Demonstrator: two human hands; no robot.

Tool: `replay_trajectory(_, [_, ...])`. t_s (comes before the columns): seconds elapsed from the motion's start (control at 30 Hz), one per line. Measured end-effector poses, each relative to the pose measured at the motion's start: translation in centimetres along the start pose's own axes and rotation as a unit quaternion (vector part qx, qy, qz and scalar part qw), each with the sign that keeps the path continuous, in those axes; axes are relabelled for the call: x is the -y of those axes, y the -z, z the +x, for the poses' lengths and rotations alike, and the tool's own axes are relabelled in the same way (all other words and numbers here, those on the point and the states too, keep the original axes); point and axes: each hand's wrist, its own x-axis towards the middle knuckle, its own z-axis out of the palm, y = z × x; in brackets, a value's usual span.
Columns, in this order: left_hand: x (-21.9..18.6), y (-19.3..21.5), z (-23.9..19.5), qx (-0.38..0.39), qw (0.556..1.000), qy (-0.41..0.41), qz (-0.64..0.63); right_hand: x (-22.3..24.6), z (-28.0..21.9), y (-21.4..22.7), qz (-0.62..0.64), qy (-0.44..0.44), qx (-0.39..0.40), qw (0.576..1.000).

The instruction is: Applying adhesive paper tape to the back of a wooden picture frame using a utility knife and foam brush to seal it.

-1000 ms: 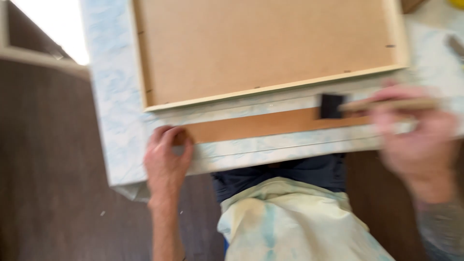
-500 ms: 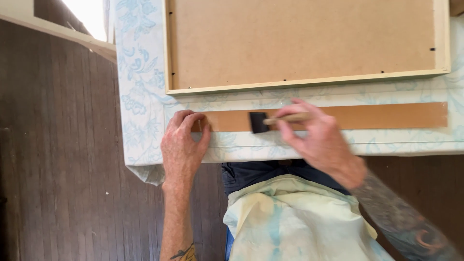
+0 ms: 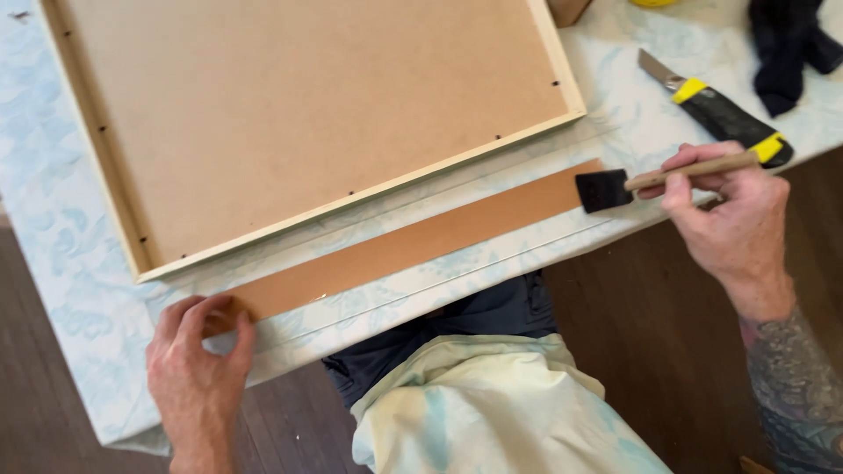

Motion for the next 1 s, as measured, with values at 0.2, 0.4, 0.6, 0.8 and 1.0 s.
replay_trajectory(0.2, [0.0,0.0,0.0,-0.001,1.0,0.002,0.018,-0.2,0.6,1.0,0.136,-0.031,-0.068,0.988])
replay_trajectory(0.4, [0.3,-0.4,0.0,0.004,0.999,0.012,0.029,3.9,2.5,-2.7,0.119,-0.045,0.027,0.991])
replay_trajectory(0.6, [0.7,-0.6,-0.1,0.003,0.998,0.016,0.066,0.0,2.2,0.9,0.065,-0.088,-0.002,0.994])
replay_trajectory(0.8, [0.9,-0.7,-0.3,-0.006,0.996,-0.003,0.094,3.3,1.7,0.7,0.147,-0.046,-0.044,0.987])
replay_trajectory(1.0, [1.4,-1.2,-0.4,-0.008,0.995,-0.001,0.101,3.4,2.4,-0.3,0.106,-0.09,0.056,0.989])
